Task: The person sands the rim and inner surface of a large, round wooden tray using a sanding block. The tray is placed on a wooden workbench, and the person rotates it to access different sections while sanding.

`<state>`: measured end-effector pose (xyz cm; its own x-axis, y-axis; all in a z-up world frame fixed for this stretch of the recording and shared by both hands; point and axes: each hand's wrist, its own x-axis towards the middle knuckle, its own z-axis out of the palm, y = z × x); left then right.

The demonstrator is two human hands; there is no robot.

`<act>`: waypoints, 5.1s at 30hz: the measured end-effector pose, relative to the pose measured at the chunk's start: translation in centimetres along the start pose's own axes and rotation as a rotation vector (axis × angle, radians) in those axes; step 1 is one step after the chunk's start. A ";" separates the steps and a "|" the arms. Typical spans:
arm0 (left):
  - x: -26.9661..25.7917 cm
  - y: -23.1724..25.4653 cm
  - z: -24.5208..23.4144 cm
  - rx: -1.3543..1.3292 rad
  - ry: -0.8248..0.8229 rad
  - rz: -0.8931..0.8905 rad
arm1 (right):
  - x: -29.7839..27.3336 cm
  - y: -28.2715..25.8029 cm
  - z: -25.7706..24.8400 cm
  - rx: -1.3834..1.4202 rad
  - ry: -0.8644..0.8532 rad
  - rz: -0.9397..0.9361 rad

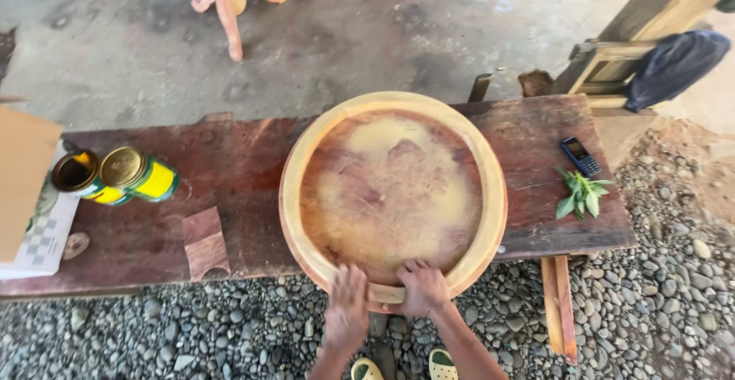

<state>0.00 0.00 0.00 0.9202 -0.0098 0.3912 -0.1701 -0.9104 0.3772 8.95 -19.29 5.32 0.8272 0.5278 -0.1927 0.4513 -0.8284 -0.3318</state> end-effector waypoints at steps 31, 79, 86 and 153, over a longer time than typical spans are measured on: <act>-2.3 -7.0 6.8 0.033 0.197 -0.269 | -0.1 0.6 1.1 0.060 -0.010 -0.009; 6.5 -11.5 2.1 0.071 -0.041 -0.434 | 0.3 -0.7 -0.7 -0.037 0.016 -0.014; 7.7 -15.6 3.7 0.108 -0.054 -0.297 | 0.4 -0.2 0.5 0.007 0.071 -0.043; 0.3 -2.9 9.1 0.184 0.279 -0.571 | 0.1 0.0 -0.1 0.059 0.036 -0.053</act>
<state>3.98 -1.11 -8.59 0.7180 0.5804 0.3843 0.4031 -0.7968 0.4501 9.09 -19.25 5.42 0.8145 0.5628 -0.1406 0.4751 -0.7863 -0.3950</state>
